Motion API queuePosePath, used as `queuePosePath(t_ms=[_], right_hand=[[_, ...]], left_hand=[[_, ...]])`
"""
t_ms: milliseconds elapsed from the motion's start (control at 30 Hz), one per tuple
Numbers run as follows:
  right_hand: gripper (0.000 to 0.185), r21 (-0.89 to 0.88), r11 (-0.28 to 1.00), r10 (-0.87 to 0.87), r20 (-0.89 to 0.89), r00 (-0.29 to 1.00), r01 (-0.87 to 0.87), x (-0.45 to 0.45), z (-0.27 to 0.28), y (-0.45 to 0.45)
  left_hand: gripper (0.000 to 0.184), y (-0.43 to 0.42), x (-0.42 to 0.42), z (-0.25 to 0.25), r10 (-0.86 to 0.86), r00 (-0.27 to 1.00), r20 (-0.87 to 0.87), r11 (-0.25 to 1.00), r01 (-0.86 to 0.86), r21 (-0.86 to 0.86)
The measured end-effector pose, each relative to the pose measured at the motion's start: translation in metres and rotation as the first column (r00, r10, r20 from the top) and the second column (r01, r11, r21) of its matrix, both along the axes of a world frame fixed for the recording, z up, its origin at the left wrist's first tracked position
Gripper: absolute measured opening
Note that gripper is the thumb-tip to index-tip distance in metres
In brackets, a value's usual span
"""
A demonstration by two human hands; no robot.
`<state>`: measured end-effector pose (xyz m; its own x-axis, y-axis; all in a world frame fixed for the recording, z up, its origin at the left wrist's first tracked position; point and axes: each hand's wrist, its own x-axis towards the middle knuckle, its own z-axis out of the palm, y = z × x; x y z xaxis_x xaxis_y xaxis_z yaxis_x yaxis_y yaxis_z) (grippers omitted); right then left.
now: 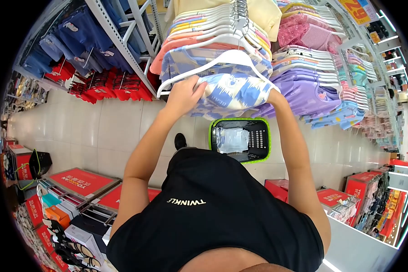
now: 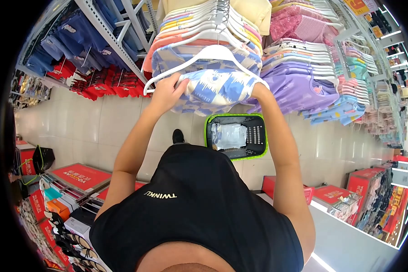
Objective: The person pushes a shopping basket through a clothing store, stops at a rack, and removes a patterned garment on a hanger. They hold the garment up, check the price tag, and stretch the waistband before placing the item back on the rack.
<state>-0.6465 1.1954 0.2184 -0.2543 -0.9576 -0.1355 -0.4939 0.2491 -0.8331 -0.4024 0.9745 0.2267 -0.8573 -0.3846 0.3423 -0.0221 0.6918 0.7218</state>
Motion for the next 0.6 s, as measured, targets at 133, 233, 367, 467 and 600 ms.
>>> queuePosePath(t_ms=[133, 233, 367, 467, 600], right_hand=[[0.05, -0.011, 1.0, -0.001, -0.084, 0.996, 0.0, -0.001, 0.002, 0.006], [0.051, -0.026, 1.0, 0.009, -0.139, 0.99, -0.013, 0.0, 0.002, 0.011], [0.051, -0.058, 0.997, 0.03, -0.224, 0.974, -0.044, 0.0, -0.001, 0.015], [0.051, -0.105, 0.991, 0.054, -0.304, 0.951, -0.089, 0.002, -0.008, 0.018], [0.052, -0.141, 0.981, 0.066, -0.391, 0.918, -0.13, 0.007, -0.014, 0.022]], left_hand=[[0.031, 0.0, -0.002, 0.003, -0.001, 1.0, 0.012, 0.998, 0.001, -0.059], [0.031, -0.003, -0.005, 0.002, 0.029, 0.999, 0.022, 0.993, -0.026, -0.112], [0.027, -0.008, -0.009, -0.006, 0.068, 0.997, -0.034, 0.975, -0.073, -0.208], [0.024, -0.01, -0.011, -0.009, 0.091, 0.995, -0.034, 0.966, -0.096, -0.239], [0.021, -0.013, -0.011, -0.01, 0.094, 0.995, -0.035, 0.962, -0.1, -0.252]])
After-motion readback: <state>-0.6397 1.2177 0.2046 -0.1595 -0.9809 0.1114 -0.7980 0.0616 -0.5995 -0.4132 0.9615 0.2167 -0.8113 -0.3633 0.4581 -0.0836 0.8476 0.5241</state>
